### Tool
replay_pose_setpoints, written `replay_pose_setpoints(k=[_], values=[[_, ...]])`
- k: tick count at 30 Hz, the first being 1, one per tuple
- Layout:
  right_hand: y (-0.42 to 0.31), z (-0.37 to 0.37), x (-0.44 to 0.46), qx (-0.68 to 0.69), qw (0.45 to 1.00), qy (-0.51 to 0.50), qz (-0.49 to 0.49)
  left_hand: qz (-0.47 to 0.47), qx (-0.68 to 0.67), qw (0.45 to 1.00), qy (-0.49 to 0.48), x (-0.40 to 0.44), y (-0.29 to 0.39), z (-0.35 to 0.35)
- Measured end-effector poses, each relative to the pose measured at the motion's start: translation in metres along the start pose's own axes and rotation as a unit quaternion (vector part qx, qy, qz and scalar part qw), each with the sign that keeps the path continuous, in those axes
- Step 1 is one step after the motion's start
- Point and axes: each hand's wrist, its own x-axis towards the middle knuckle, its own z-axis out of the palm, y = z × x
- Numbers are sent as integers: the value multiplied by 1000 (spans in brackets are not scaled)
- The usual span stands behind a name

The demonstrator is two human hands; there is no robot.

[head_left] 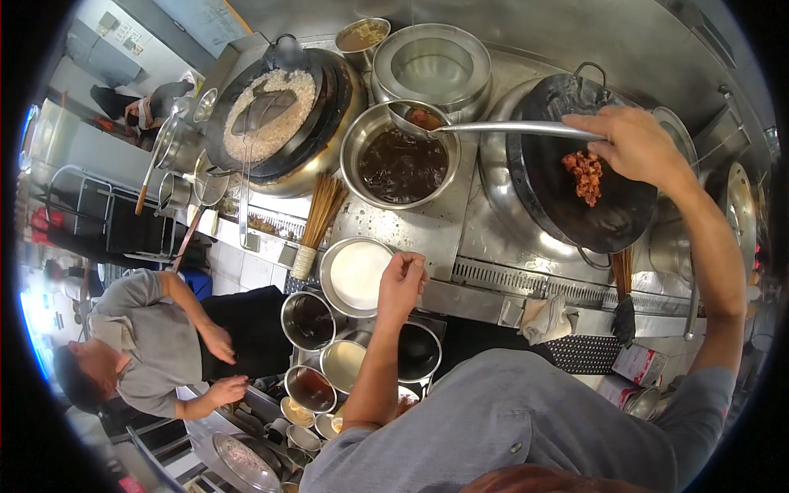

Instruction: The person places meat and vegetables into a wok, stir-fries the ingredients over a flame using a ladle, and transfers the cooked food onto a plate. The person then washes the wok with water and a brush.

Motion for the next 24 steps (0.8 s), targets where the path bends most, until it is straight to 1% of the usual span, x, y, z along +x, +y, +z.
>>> replay_pose_setpoints(k=[10,19,22,24], values=[[1,-2,-1,-13,1000,19,-21,-3,5,1000,1,4,2,3],[0,-10,0,107,994,-9,-23,-4,8,1000,-8,1,3,5],[6,-6,-2,134,990,3,-42,2,22,1000,-8,-1,5,5],[7,-5,-4,141,988,30,-53,8,27,1000,-8,-1,4,6]])
